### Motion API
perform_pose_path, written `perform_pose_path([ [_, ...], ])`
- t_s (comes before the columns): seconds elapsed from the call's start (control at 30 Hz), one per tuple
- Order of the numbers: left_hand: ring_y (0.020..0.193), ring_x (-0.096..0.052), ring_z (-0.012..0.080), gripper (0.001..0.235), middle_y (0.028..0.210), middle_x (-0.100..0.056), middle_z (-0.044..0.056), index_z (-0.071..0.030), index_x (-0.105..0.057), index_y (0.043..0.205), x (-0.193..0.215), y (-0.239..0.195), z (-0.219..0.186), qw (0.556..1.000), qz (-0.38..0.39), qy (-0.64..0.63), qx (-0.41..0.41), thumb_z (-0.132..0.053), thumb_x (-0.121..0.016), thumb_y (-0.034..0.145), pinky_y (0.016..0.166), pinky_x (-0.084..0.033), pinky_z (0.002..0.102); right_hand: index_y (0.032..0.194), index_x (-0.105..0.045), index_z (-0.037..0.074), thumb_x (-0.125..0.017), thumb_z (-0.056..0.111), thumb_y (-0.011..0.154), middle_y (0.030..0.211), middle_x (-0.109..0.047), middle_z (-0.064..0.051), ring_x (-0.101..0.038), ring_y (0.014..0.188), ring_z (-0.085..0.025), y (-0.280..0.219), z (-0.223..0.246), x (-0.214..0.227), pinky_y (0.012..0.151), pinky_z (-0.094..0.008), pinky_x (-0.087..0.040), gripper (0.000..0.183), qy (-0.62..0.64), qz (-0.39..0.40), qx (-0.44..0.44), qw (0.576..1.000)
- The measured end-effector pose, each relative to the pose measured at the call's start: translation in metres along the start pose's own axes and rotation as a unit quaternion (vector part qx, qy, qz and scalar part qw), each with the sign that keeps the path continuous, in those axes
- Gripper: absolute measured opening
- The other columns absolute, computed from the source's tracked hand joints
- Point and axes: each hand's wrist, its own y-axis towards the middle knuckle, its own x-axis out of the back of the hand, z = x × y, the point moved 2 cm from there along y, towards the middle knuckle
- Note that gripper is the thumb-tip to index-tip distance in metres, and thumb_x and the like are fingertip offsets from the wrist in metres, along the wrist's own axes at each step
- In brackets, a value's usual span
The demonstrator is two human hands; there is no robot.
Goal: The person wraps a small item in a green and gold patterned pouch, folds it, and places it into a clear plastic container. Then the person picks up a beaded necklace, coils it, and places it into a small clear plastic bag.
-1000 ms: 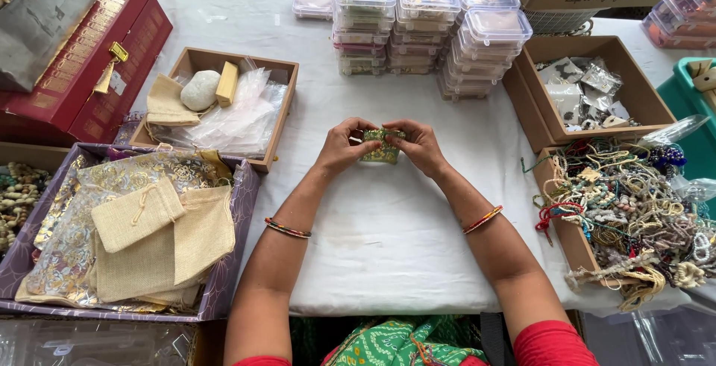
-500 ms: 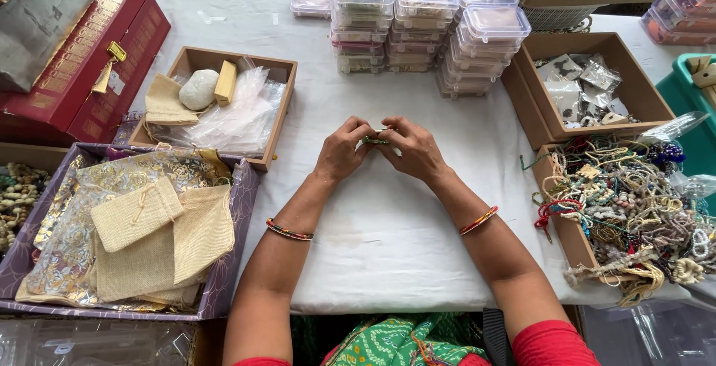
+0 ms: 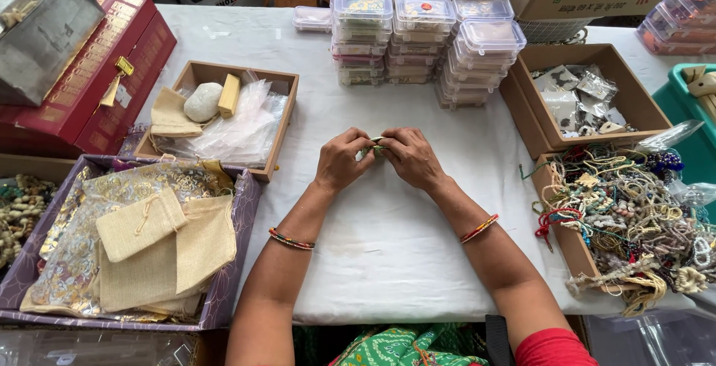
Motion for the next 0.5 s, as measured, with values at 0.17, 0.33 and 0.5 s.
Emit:
perform_pose_path([
  [0.17, 0.082, -0.072, 0.0183, 0.006, 0.101, -0.071, -0.001, -0.011, -0.077, 0.095, -0.006, -0.001, 0.006, 1.000, -0.002, -0.015, -0.011, -0.016, -0.077, 0.091, 0.071, -0.059, 0.033, 0.108, -0.074, 0.010, -0.077, 0.014, 0.091, 0.112, -0.071, -0.004, -0.066, 0.104, -0.025, -0.004, -0.012, -0.007, 0.091, -0.039, -0.055, 0.017, 0.024, -0.021, -0.015, 0.999],
  [0.33, 0.087, -0.073, 0.0182, 0.009, 0.106, -0.070, 0.000, -0.011, -0.077, 0.101, -0.013, -0.001, 0.014, 0.997, -0.003, -0.075, 0.017, -0.016, -0.073, 0.095, 0.074, -0.060, 0.032, 0.104, -0.075, 0.009, -0.081, 0.012, 0.088, 0.107, -0.075, -0.002, -0.069, 0.095, -0.024, -0.006, -0.024, -0.010, 0.082, -0.037, -0.057, 0.017, 0.100, -0.042, -0.056, 0.993],
  [0.5, 0.084, -0.072, 0.0192, 0.010, 0.102, -0.070, 0.001, -0.009, -0.077, 0.095, -0.005, 0.001, 0.011, 0.997, 0.023, -0.063, 0.036, -0.017, -0.073, 0.092, 0.071, -0.059, 0.034, 0.095, -0.072, 0.010, -0.084, 0.014, 0.085, 0.104, -0.075, 0.000, -0.070, 0.089, -0.021, -0.007, -0.025, -0.007, 0.077, -0.035, -0.057, 0.016, 0.140, -0.022, -0.078, 0.987],
])
